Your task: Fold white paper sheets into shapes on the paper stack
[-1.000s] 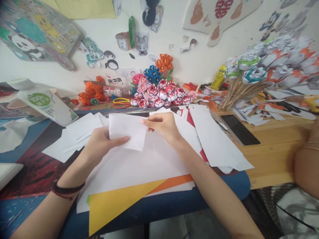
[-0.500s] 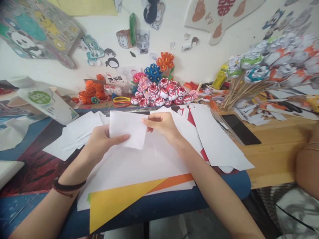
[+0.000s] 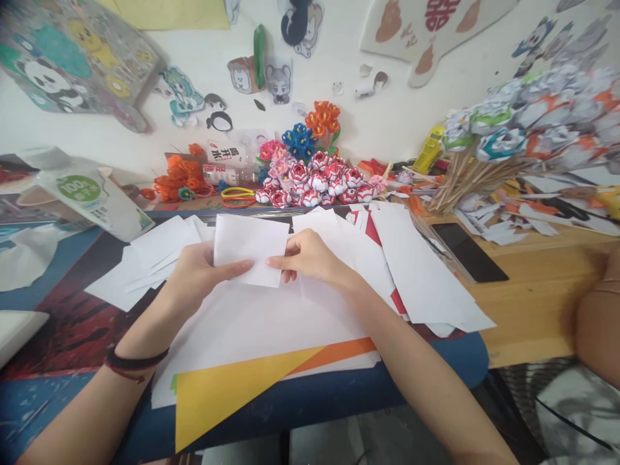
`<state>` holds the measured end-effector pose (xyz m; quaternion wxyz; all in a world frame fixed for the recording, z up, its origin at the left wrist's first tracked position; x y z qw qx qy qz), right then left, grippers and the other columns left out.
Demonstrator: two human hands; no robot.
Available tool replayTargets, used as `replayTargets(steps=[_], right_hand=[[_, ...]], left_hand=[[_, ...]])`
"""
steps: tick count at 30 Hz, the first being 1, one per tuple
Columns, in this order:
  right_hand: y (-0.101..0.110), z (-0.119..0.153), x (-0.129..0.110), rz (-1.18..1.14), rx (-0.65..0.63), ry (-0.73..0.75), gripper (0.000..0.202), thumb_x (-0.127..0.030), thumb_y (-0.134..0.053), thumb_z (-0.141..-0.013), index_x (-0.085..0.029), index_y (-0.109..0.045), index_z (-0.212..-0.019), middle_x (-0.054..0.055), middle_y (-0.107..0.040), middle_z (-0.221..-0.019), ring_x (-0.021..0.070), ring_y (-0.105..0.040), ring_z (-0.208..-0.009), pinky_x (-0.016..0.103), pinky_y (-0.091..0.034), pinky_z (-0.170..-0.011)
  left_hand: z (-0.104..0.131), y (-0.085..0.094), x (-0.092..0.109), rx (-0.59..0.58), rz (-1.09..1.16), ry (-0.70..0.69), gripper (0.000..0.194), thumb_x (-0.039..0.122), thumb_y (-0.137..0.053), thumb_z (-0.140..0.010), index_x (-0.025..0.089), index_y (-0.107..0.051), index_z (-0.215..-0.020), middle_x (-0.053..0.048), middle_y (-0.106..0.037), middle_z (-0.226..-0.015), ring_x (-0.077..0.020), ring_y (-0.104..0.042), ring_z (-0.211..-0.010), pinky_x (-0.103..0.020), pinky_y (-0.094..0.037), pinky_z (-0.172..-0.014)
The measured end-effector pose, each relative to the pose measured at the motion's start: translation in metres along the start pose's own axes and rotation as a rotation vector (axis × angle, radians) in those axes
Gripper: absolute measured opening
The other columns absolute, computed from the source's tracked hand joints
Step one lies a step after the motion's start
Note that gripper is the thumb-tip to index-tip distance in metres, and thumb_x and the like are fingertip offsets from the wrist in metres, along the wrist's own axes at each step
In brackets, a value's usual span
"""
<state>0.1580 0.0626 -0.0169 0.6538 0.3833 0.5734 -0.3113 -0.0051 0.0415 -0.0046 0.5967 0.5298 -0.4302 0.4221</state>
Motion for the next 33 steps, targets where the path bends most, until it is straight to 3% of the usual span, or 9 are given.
replayTargets(steps=[5, 13, 19, 24, 33], right_hand=[[0.002, 0.001, -0.001, 0.014, 0.009, -0.003, 0.040, -0.047, -0.083, -0.064, -0.010, -0.069, -0.063, 0.006, -0.067, -0.052, 0.0108, -0.057, -0.044, 0.022, -0.044, -0.044], [-0.005, 0.002, -0.002, 0.013, -0.052, 0.006, 0.036, -0.046, -0.082, -0.066, -0.011, -0.071, -0.063, 0.004, -0.066, -0.052, 0.0099, -0.057, -0.044, 0.021, -0.045, -0.044], [-0.001, 0.001, -0.002, -0.004, -0.020, -0.005, 0.037, -0.045, -0.084, -0.062, -0.011, -0.070, -0.063, 0.004, -0.065, -0.050, 0.0105, -0.057, -0.043, 0.021, -0.044, -0.042], [0.009, 0.001, -0.002, 0.002, 0.023, 0.014, 0.038, -0.045, -0.085, -0.061, -0.011, -0.068, -0.059, 0.004, -0.065, -0.049, 0.0102, -0.056, -0.042, 0.021, -0.042, -0.041], [0.008, -0.001, 0.002, 0.027, 0.024, -0.004, 0.039, -0.045, -0.085, -0.062, -0.011, -0.067, -0.057, 0.006, -0.065, -0.049, 0.0101, -0.054, -0.041, 0.022, -0.041, -0.042]], left_hand=[[-0.001, -0.003, -0.002, -0.029, -0.069, 0.011, 0.044, 0.047, -0.083, -0.062, 0.011, -0.073, -0.087, -0.009, -0.075, -0.083, -0.0244, -0.069, -0.072, -0.029, -0.053, -0.058], [0.002, -0.013, -0.005, -0.040, 0.044, 0.053, 0.048, 0.042, -0.084, -0.061, 0.011, -0.075, -0.097, -0.013, -0.076, -0.101, -0.0289, -0.070, -0.089, -0.034, -0.057, -0.072], [0.000, -0.001, -0.008, -0.014, 0.125, 0.084, 0.045, 0.048, -0.083, -0.063, 0.014, -0.074, -0.092, -0.010, -0.077, -0.087, -0.0232, -0.070, -0.070, -0.029, -0.053, -0.055], [-0.003, 0.018, 0.002, 0.053, 0.109, -0.003, 0.036, 0.046, -0.084, -0.064, 0.014, -0.073, -0.077, -0.007, -0.075, -0.074, -0.0166, -0.065, -0.061, -0.025, -0.049, -0.054], [-0.006, 0.023, 0.001, 0.114, -0.006, -0.031, 0.040, 0.050, -0.082, -0.063, 0.012, -0.073, -0.072, -0.003, -0.066, -0.057, -0.0113, -0.054, -0.050, -0.022, -0.039, -0.047]])
Point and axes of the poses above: each hand's wrist, its own z-axis away from the middle knuckle, its own y-axis out of the back of the hand, x = y × z, the point moved 10 cm from there along -z, towards the middle knuckle
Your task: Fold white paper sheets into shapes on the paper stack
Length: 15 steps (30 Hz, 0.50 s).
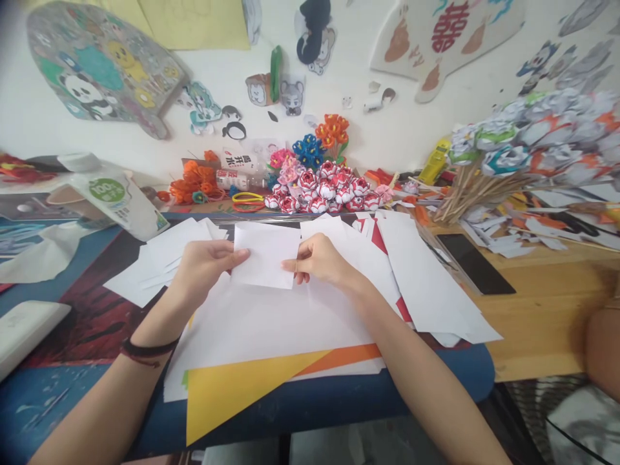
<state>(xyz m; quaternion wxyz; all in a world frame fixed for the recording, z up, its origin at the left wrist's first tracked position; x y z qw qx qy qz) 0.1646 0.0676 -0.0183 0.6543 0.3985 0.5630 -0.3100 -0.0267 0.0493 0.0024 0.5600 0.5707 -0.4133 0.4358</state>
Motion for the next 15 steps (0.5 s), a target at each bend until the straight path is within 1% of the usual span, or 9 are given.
replayTargets(steps=[1, 3, 5, 7, 9, 11, 13, 15], right_hand=[[0.000, 0.000, 0.001, -0.005, 0.005, -0.003, 0.039, -0.045, -0.085, -0.062, -0.011, -0.067, -0.056, 0.006, -0.065, -0.049, 0.0102, -0.054, -0.041, 0.022, -0.042, -0.042], [0.002, -0.001, 0.002, -0.008, 0.018, -0.007, 0.040, -0.046, -0.085, -0.061, -0.011, -0.067, -0.056, 0.006, -0.065, -0.049, 0.0105, -0.054, -0.041, 0.022, -0.042, -0.042], [0.004, -0.001, 0.003, 0.001, 0.034, -0.011, 0.040, -0.046, -0.085, -0.060, -0.011, -0.067, -0.055, 0.006, -0.065, -0.049, 0.0108, -0.054, -0.040, 0.023, -0.042, -0.043], [0.007, -0.001, 0.004, 0.018, 0.048, -0.012, 0.041, -0.048, -0.086, -0.059, -0.012, -0.066, -0.054, 0.007, -0.065, -0.049, 0.0109, -0.053, -0.040, 0.023, -0.042, -0.042], [0.008, -0.001, 0.003, 0.033, 0.064, -0.009, 0.043, -0.049, -0.085, -0.059, -0.012, -0.066, -0.052, 0.007, -0.065, -0.049, 0.0109, -0.053, -0.040, 0.023, -0.041, -0.042], [0.009, -0.001, 0.001, 0.044, 0.078, -0.005, 0.044, -0.051, -0.085, -0.058, -0.012, -0.066, -0.051, 0.008, -0.065, -0.048, 0.0112, -0.053, -0.040, 0.023, -0.040, -0.042], [0.009, 0.000, 0.000, 0.056, 0.087, -0.006, 0.045, -0.052, -0.085, -0.058, -0.012, -0.066, -0.050, 0.008, -0.065, -0.048, 0.0111, -0.053, -0.040, 0.023, -0.040, -0.041], [0.009, -0.001, 0.000, 0.068, 0.088, -0.010, 0.046, -0.053, -0.084, -0.059, -0.012, -0.066, -0.050, 0.008, -0.065, -0.048, 0.0109, -0.052, -0.040, 0.023, -0.039, -0.041]], left_hand=[[0.000, 0.000, -0.001, 0.004, 0.008, -0.004, 0.041, 0.050, -0.081, -0.064, 0.012, -0.073, -0.074, -0.003, -0.067, -0.059, -0.0117, -0.054, -0.051, -0.022, -0.040, -0.048], [-0.001, -0.002, -0.002, -0.023, 0.035, -0.013, 0.041, 0.051, -0.079, -0.066, 0.012, -0.075, -0.080, -0.004, -0.070, -0.065, -0.0129, -0.058, -0.055, -0.023, -0.044, -0.052], [-0.001, -0.007, -0.001, -0.082, 0.058, -0.023, 0.043, 0.053, -0.075, -0.071, 0.013, -0.074, -0.084, -0.005, -0.072, -0.071, -0.0140, -0.061, -0.060, -0.023, -0.048, -0.057], [0.000, -0.014, -0.002, -0.152, 0.043, -0.019, 0.044, 0.055, -0.071, -0.074, 0.013, -0.074, -0.085, -0.005, -0.072, -0.072, -0.0146, -0.063, -0.062, -0.024, -0.049, -0.058], [0.001, -0.020, -0.003, -0.208, 0.006, 0.002, 0.045, 0.056, -0.072, -0.074, 0.013, -0.073, -0.085, -0.005, -0.072, -0.071, -0.0157, -0.065, -0.062, -0.023, -0.050, -0.056], [0.003, -0.025, -0.006, -0.246, -0.029, 0.032, 0.044, 0.054, -0.076, -0.069, 0.013, -0.073, -0.083, -0.005, -0.072, -0.068, -0.0173, -0.067, -0.061, -0.023, -0.049, -0.053], [0.004, -0.027, -0.008, -0.258, -0.041, 0.052, 0.042, 0.052, -0.079, -0.067, 0.013, -0.072, -0.080, -0.006, -0.072, -0.066, -0.0184, -0.068, -0.059, -0.023, -0.048, -0.049], [0.004, -0.029, -0.008, -0.268, -0.044, 0.063, 0.041, 0.054, -0.075, -0.070, 0.013, -0.071, -0.075, -0.007, -0.072, -0.064, -0.0185, -0.069, -0.057, -0.023, -0.048, -0.048]])
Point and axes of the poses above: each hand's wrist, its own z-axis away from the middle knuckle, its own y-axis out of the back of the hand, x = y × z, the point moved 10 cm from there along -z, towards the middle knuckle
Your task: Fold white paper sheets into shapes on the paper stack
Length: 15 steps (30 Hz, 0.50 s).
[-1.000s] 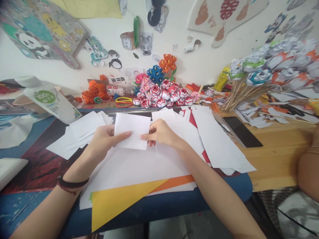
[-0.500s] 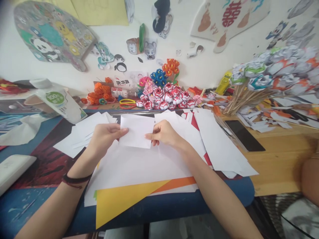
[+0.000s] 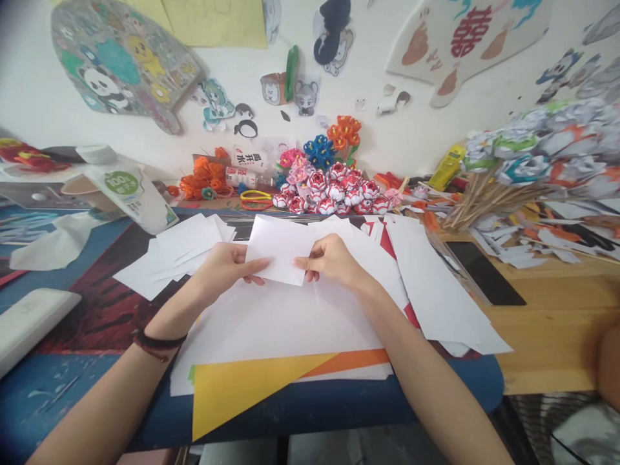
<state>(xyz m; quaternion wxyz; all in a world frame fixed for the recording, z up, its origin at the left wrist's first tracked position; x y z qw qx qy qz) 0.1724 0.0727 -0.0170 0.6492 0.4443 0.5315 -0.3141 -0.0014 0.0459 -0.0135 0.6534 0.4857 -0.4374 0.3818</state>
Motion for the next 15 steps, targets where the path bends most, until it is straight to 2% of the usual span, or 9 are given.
replayTargets(steps=[5, 10, 13, 15], right_hand=[[0.002, 0.000, 0.000, 0.008, 0.004, -0.006, 0.045, -0.051, -0.085, -0.058, -0.012, -0.065, -0.049, 0.008, -0.064, -0.047, 0.0107, -0.052, -0.039, 0.023, -0.040, -0.041], [0.002, 0.000, -0.001, 0.007, 0.005, -0.002, 0.045, -0.051, -0.085, -0.058, -0.012, -0.065, -0.048, 0.008, -0.064, -0.047, 0.0108, -0.052, -0.039, 0.023, -0.040, -0.041], [0.007, 0.000, -0.001, -0.002, 0.031, 0.012, 0.045, -0.052, -0.085, -0.058, -0.012, -0.065, -0.049, 0.008, -0.064, -0.047, 0.0109, -0.052, -0.039, 0.023, -0.039, -0.041], [0.012, 0.000, -0.001, -0.007, 0.059, 0.025, 0.045, -0.052, -0.085, -0.058, -0.013, -0.065, -0.049, 0.008, -0.065, -0.047, 0.0108, -0.051, -0.038, 0.024, -0.039, -0.040]], left_hand=[[0.002, -0.006, 0.005, -0.063, 0.032, -0.001, 0.047, 0.058, -0.064, -0.080, 0.012, -0.067, -0.071, -0.011, -0.074, -0.069, -0.0204, -0.072, -0.061, -0.026, -0.054, -0.055], [0.003, -0.004, 0.002, -0.036, 0.059, 0.043, 0.047, 0.059, -0.065, -0.079, 0.013, -0.062, -0.072, -0.011, -0.073, -0.063, -0.0219, -0.072, -0.057, -0.027, -0.054, -0.052], [0.003, -0.004, 0.002, -0.052, 0.059, 0.023, 0.045, 0.058, -0.065, -0.079, 0.013, -0.063, -0.075, -0.012, -0.075, -0.071, -0.0221, -0.074, -0.065, -0.028, -0.056, -0.058], [0.002, -0.004, 0.001, -0.073, 0.038, 0.010, 0.043, 0.056, -0.069, -0.077, 0.015, -0.061, -0.069, -0.012, -0.076, -0.075, -0.0222, -0.074, -0.070, -0.028, -0.056, -0.061]])
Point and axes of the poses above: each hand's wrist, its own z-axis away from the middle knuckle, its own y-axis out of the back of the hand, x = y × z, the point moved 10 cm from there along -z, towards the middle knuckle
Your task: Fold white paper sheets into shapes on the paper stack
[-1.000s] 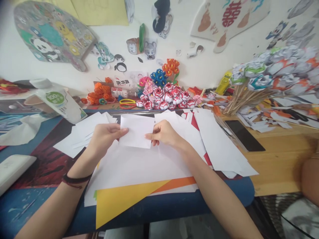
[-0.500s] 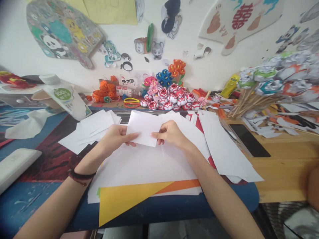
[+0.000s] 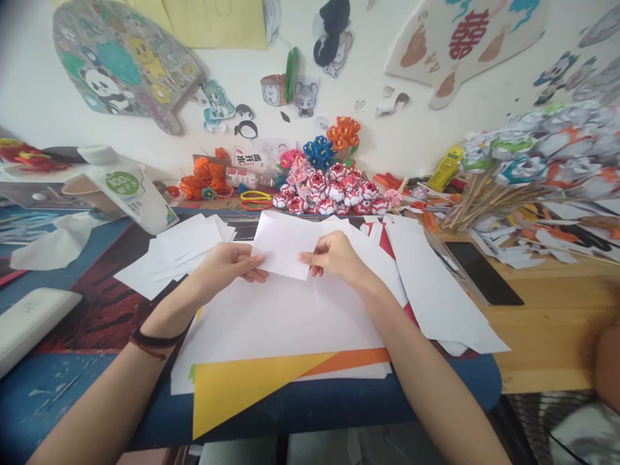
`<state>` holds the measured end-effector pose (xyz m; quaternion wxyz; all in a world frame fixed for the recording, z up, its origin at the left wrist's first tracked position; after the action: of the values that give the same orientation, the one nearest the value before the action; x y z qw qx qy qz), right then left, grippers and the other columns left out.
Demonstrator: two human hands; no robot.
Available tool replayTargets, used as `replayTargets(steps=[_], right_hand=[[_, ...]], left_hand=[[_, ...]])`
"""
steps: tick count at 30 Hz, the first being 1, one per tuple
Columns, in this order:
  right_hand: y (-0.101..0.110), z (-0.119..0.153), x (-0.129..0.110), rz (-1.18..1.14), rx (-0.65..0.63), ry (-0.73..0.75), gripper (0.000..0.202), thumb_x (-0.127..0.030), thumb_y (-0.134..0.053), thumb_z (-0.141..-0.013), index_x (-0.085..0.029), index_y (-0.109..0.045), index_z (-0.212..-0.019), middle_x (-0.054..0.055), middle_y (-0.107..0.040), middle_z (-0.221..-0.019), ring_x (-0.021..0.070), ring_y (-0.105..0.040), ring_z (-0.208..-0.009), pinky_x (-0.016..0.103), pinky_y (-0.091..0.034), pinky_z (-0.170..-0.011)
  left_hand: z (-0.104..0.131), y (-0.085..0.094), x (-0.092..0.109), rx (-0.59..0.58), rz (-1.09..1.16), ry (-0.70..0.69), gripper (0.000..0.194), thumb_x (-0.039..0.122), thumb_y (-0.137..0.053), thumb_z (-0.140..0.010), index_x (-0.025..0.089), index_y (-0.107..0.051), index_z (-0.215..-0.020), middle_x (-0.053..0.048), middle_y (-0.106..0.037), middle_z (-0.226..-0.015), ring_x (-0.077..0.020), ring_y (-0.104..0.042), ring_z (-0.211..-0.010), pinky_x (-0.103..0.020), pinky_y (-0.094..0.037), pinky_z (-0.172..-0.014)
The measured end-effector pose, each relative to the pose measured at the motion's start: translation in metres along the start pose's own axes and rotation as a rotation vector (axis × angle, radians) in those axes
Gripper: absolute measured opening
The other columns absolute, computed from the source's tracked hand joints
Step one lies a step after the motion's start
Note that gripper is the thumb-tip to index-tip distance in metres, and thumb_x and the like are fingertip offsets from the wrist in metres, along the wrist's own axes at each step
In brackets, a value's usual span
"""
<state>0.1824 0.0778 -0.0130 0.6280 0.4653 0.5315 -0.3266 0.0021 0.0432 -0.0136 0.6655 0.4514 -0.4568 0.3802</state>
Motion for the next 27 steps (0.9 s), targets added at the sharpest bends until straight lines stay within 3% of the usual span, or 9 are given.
replayTargets(steps=[6, 12, 20, 24, 27], right_hand=[[0.002, -0.001, 0.002, -0.029, 0.014, -0.009, 0.045, -0.049, -0.086, -0.058, -0.013, -0.061, -0.047, 0.008, -0.064, -0.048, 0.0107, -0.051, -0.039, 0.024, -0.038, -0.041], [0.005, 0.000, 0.003, -0.048, 0.036, -0.010, 0.044, -0.048, -0.086, -0.059, -0.013, -0.063, -0.050, 0.007, -0.065, -0.048, 0.0103, -0.051, -0.039, 0.024, -0.038, -0.042], [0.009, 0.000, 0.003, -0.051, 0.057, -0.022, 0.044, -0.048, -0.087, -0.058, -0.012, -0.063, -0.049, 0.007, -0.064, -0.047, 0.0103, -0.051, -0.039, 0.024, -0.038, -0.042], [0.007, 0.000, 0.003, -0.058, 0.052, -0.028, 0.044, -0.046, -0.087, -0.058, -0.012, -0.062, -0.048, 0.007, -0.064, -0.047, 0.0096, -0.051, -0.039, 0.023, -0.038, -0.042], [0.002, 0.000, 0.003, -0.064, 0.032, -0.041, 0.045, -0.047, -0.088, -0.057, -0.012, -0.061, -0.046, 0.007, -0.064, -0.047, 0.0093, -0.050, -0.038, 0.023, -0.037, -0.042]], left_hand=[[-0.001, 0.005, 0.002, 0.031, -0.059, -0.038, 0.040, 0.051, -0.069, -0.077, 0.015, -0.060, -0.062, -0.011, -0.073, -0.066, -0.0187, -0.070, -0.057, -0.027, -0.051, -0.052], [0.002, 0.007, 0.011, 0.005, -0.065, -0.084, 0.041, 0.050, -0.058, -0.085, 0.014, -0.063, -0.067, -0.013, -0.075, -0.074, -0.0202, -0.072, -0.063, -0.029, -0.055, -0.059], [0.002, 0.021, 0.019, 0.166, -0.264, -0.167, 0.040, 0.052, -0.050, -0.090, 0.016, -0.061, -0.074, -0.008, -0.075, -0.075, -0.0189, -0.071, -0.060, -0.027, -0.051, -0.055], [0.002, 0.027, 0.023, 0.254, -0.271, -0.250, 0.036, 0.053, -0.063, -0.082, 0.017, -0.065, -0.081, -0.004, -0.071, -0.073, -0.0171, -0.068, -0.062, -0.024, -0.048, -0.056], [0.001, 0.031, 0.019, 0.318, -0.198, -0.259, 0.034, 0.049, -0.072, -0.075, 0.017, -0.063, -0.074, -0.001, -0.063, -0.060, -0.0136, -0.060, -0.054, -0.023, -0.044, -0.053]])
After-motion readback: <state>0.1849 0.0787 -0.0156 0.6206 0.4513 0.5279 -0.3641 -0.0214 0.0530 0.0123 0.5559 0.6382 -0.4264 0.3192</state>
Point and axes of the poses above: each hand's wrist, its own z-axis away from the middle knuckle, its own y-axis out of the back of the hand, x = y × z, the point moved 10 cm from there along -z, towards the middle knuckle
